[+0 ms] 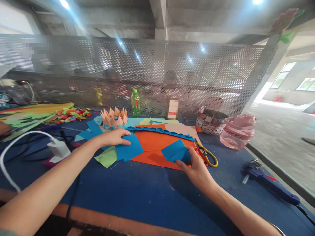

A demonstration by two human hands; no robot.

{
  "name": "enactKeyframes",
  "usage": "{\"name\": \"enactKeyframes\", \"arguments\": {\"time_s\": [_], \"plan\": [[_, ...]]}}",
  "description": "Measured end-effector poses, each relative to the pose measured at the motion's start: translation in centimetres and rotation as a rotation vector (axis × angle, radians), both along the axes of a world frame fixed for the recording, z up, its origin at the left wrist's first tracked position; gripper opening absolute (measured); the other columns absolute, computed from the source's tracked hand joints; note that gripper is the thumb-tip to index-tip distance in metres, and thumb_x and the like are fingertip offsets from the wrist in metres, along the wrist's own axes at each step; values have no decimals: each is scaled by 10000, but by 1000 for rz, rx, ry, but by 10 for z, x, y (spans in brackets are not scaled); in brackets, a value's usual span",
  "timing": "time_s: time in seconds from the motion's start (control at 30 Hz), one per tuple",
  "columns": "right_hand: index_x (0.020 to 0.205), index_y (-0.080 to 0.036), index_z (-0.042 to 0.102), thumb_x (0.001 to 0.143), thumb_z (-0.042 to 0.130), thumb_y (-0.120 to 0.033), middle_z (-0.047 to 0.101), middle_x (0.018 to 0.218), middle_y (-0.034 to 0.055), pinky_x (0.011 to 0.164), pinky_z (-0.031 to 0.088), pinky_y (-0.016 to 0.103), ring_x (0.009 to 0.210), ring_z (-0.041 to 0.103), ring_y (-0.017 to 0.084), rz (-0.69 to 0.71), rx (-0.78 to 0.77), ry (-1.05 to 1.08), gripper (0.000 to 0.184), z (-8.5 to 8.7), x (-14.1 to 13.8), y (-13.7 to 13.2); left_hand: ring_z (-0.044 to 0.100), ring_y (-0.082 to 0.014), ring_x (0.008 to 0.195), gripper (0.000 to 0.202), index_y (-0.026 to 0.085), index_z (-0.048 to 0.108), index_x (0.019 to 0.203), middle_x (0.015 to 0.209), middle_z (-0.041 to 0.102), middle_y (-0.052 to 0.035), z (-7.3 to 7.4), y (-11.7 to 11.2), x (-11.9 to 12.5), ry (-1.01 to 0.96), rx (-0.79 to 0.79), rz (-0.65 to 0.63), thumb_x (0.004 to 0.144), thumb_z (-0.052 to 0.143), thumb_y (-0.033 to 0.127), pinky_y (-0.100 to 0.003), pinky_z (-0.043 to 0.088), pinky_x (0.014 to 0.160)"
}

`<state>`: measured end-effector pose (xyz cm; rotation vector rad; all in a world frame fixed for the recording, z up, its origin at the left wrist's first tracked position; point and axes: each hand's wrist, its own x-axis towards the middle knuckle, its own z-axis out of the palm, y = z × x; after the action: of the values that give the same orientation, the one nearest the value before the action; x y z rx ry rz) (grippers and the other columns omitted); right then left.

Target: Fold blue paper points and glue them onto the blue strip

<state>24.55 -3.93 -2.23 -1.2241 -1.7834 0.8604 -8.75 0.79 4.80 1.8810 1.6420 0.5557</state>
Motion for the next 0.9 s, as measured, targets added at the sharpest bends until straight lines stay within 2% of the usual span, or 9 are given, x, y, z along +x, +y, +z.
{"name": "enactKeyframes", "arguments": {"time_s": [0.03,0.1,0.17,0.23,0.33,0.4,0.47,0.63,0.9], "plan": [[1014,-191,487,783,595,-338,594,760,-2,621,424,285,673,537,161,3,1,1,293,0,0,0,653,-277,828,304,168,669,763,808,716,-76,-2,1,3,44,6,-33,555,748,375,-341,496,718],[1009,-192,489,784,593,-328,595,760,-4,626,423,285,674,536,160,6,7,13,283,-1,0,1,614,-271,978,425,180,631,956,1039,683,-98,-1,2,12,13,185,40,609,713,411,-369,473,825],[1027,-194,488,779,600,-316,608,790,0,636,424,284,688,541,159,3,11,32,298,-1,0,2,588,-258,1035,428,174,598,1017,1114,650,-117,1,-1,31,-100,264,106,709,635,469,-389,446,886],[1043,-195,486,770,610,-306,616,813,3,643,424,283,702,546,159,-17,9,46,320,-1,0,2,586,-243,1046,444,174,584,1054,1103,649,-115,0,-7,56,-327,115,26,766,581,511,-378,458,876],[1070,-200,481,781,604,-304,625,841,6,652,424,279,719,552,158,-35,9,79,330,2,0,2,594,-232,1046,499,177,572,1114,1126,646,-106,-14,-17,98,-611,-158,-191,733,650,490,-359,469,870],[1071,-202,482,785,605,-302,628,841,3,657,424,277,721,552,156,-41,13,93,327,4,0,3,618,-219,991,500,180,605,1085,1072,676,-85,-28,-23,121,-680,-215,-188,668,734,426,-341,467,870],[1063,-202,484,781,615,-298,627,845,1,662,426,276,724,551,153,-42,24,107,325,4,0,3,638,-219,910,398,168,665,957,964,709,-69,-40,-28,137,-681,-271,-171,653,749,410,-333,483,829],[1039,-206,488,786,611,-287,611,810,-11,641,431,259,703,550,144,-12,12,143,293,5,-3,-2,640,-190,715,271,162,716,751,698,700,-29,-47,-34,150,-721,-281,-113,634,763,402,-313,501,751],[1032,-207,487,767,616,-268,592,795,-21,629,429,258,685,528,135,-52,14,135,302,6,-5,-5,592,-152,603,328,168,701,627,606,664,-25,-49,-37,148,-613,-241,-157,709,675,484,-259,460,621]]}}
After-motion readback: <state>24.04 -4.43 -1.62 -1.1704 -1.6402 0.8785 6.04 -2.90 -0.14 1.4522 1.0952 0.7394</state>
